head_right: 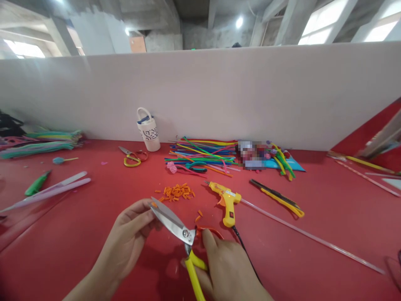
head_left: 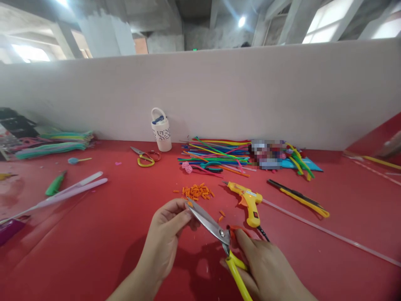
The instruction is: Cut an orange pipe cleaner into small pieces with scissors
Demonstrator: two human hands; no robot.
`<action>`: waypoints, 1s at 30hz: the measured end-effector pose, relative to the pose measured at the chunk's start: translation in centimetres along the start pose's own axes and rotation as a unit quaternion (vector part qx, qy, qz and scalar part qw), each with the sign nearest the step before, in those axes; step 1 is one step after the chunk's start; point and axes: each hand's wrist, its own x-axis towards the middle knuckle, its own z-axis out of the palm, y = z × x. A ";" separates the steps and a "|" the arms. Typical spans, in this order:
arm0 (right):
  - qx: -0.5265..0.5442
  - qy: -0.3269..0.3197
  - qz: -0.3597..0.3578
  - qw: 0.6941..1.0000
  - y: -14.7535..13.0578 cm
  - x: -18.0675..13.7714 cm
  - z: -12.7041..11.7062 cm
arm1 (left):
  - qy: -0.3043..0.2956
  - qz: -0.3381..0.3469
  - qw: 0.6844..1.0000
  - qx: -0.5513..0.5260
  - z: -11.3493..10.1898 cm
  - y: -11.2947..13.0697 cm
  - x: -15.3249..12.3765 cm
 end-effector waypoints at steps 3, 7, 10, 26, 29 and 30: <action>-0.007 0.010 -0.013 1.000 0.0 -0.1 0.0 | -0.009 -0.005 1.000 -0.011 0.1 0.0 0.1; -0.024 0.023 -0.027 0.999 0.1 -0.2 0.2 | -0.014 -0.008 1.000 -0.016 0.1 0.1 0.0; -0.034 0.036 -0.033 0.998 0.2 -0.1 0.4 | -0.016 -0.012 1.000 -0.018 0.1 0.1 -0.2; -0.034 0.039 -0.043 0.998 0.2 0.0 0.5 | -0.022 -0.014 1.000 -0.015 0.2 0.2 0.0; -0.036 0.039 -0.044 0.998 0.1 0.0 0.4 | -0.020 -0.012 1.000 -0.013 0.1 0.2 0.0; -0.035 0.037 -0.044 0.998 0.1 0.0 0.4 | -0.018 -0.011 1.000 -0.013 0.1 0.2 0.0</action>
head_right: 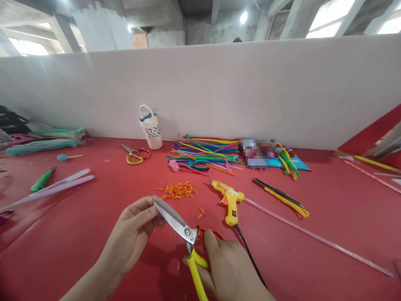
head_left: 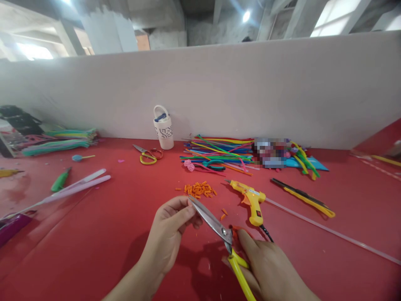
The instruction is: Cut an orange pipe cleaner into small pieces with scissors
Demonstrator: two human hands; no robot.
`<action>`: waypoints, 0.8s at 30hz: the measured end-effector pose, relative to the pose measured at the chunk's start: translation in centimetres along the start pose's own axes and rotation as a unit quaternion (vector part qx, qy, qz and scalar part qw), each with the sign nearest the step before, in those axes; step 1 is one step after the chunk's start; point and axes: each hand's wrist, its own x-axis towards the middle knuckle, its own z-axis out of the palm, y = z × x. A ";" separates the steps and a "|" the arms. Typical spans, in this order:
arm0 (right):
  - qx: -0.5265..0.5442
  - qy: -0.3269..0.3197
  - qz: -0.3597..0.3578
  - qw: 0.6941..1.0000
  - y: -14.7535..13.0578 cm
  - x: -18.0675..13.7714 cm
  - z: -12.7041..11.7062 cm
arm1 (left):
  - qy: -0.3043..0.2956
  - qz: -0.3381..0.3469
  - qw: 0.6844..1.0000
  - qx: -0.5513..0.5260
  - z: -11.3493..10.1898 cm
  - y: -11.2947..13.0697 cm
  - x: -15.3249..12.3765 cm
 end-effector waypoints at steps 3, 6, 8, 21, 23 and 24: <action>0.003 0.001 0.001 1.000 0.0 -0.1 0.0 | 0.006 0.004 1.000 0.003 0.0 0.0 0.0; 0.000 0.004 0.004 1.000 0.0 -0.1 0.1 | 0.012 0.009 1.000 0.011 0.1 0.0 0.0; -0.007 -0.004 0.011 1.000 0.2 -0.2 0.0 | 0.021 0.009 1.000 0.020 0.1 0.1 0.0; 0.497 -0.120 0.372 0.775 -1.0 1.2 -0.3 | -0.128 -0.197 0.962 0.140 1.0 -2.7 -0.7; 0.535 -0.127 0.381 0.744 -1.2 1.2 -0.5 | -0.146 -0.220 0.953 0.150 1.1 -3.4 -0.9; 0.545 -0.129 0.379 0.737 -1.2 1.2 -0.5 | -0.151 -0.222 0.950 0.156 1.1 -3.7 -1.0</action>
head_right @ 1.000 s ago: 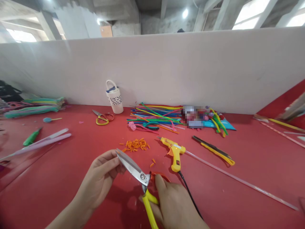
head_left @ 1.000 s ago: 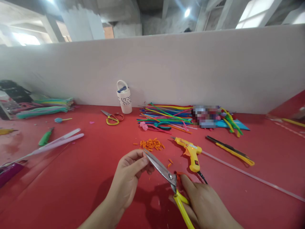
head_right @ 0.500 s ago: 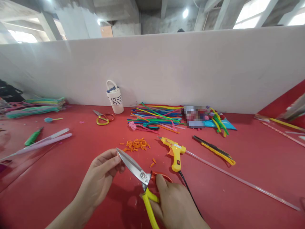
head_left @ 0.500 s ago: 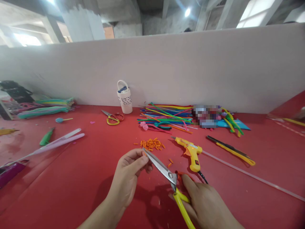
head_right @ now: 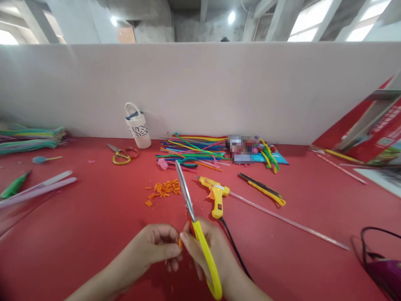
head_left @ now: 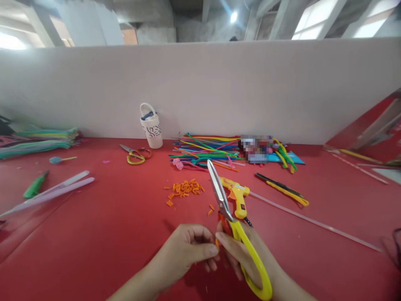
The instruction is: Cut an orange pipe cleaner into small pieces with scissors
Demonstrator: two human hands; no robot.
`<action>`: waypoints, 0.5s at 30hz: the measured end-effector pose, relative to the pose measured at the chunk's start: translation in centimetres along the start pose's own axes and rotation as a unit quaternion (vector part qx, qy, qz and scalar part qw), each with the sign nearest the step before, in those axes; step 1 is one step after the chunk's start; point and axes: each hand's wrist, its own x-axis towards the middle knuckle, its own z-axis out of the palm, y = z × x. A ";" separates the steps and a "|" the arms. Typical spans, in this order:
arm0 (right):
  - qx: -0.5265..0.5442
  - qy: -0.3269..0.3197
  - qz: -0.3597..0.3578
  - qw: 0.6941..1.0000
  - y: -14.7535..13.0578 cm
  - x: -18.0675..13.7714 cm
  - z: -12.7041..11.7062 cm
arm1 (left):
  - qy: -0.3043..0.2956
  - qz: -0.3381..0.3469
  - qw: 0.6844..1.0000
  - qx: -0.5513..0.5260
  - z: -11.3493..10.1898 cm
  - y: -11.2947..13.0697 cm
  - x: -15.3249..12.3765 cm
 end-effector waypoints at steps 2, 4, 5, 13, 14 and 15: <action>0.016 -0.005 0.004 1.000 0.1 -0.1 0.0 | -0.001 0.001 1.000 0.011 -0.1 -0.2 0.1; 0.017 -0.012 0.007 1.000 0.2 -0.1 0.0 | 0.001 0.004 1.000 0.021 -0.2 -0.2 0.1; 0.012 -0.014 0.007 1.000 0.2 -0.1 0.0 | 0.002 0.004 1.000 0.026 -0.3 -0.2 0.1; -0.041 -0.017 -0.037 0.998 -0.3 -0.4 0.0 | 0.009 -0.014 0.998 0.059 -0.2 0.3 0.1; -0.048 -0.015 -0.041 0.998 -0.3 -0.4 -0.1 | 0.011 -0.016 0.998 0.064 -0.2 0.3 0.1; -0.058 -0.012 -0.045 0.997 -0.4 -0.5 -0.1 | 0.013 -0.018 0.997 0.072 -0.2 0.2 0.1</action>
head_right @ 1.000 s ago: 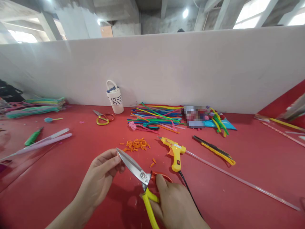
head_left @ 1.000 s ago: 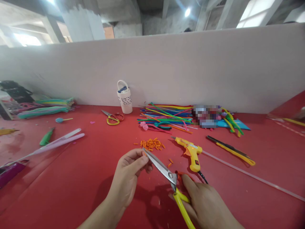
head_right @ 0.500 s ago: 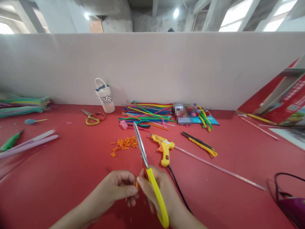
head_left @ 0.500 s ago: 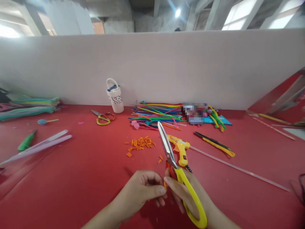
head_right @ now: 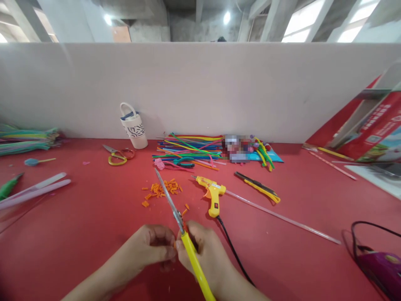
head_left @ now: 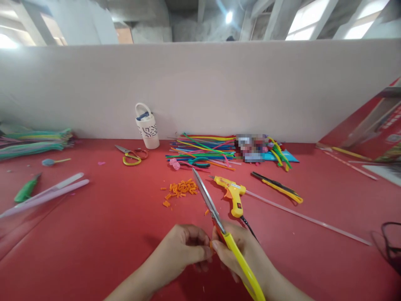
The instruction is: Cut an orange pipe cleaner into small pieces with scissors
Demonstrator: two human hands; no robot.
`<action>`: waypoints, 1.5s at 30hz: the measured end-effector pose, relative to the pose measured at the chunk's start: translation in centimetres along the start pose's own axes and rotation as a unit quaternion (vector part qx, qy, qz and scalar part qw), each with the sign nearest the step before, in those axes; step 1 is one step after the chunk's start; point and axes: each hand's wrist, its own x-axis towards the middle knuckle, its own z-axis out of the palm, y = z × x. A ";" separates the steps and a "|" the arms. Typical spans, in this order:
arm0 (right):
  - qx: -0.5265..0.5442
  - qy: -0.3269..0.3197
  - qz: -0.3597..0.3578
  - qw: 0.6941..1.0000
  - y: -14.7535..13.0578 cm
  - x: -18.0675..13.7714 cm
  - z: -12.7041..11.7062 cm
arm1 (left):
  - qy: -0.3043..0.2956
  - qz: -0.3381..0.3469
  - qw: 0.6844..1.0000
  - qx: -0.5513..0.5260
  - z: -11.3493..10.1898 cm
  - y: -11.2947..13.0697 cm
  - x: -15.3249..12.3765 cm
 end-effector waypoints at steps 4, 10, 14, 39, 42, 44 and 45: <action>-0.044 0.001 -0.017 0.999 -0.1 0.0 -0.1 | 0.006 -0.004 0.999 0.039 -0.1 -0.6 -0.1; -0.071 0.035 -0.035 0.996 0.0 0.0 0.0 | 0.039 0.047 0.995 0.084 0.2 -0.6 -0.1; -0.060 0.048 -0.021 0.997 0.4 0.0 0.2 | 0.070 0.096 0.980 0.162 0.7 -0.3 -0.3; -0.464 0.067 -0.177 0.865 1.6 0.0 -0.8 | 0.192 0.238 0.937 -0.171 -2.4 2.9 -1.4; -0.472 0.081 -0.206 0.853 1.8 0.1 -0.8 | 0.184 0.249 0.936 -0.168 -2.4 2.9 -1.4; -0.474 0.090 -0.224 0.847 1.9 0.1 -0.9 | 0.177 0.251 0.938 -0.164 -2.5 2.8 -1.3; -0.476 0.094 -0.231 0.843 1.9 0.1 -0.9 | 0.175 0.251 0.938 -0.162 -2.5 2.8 -1.3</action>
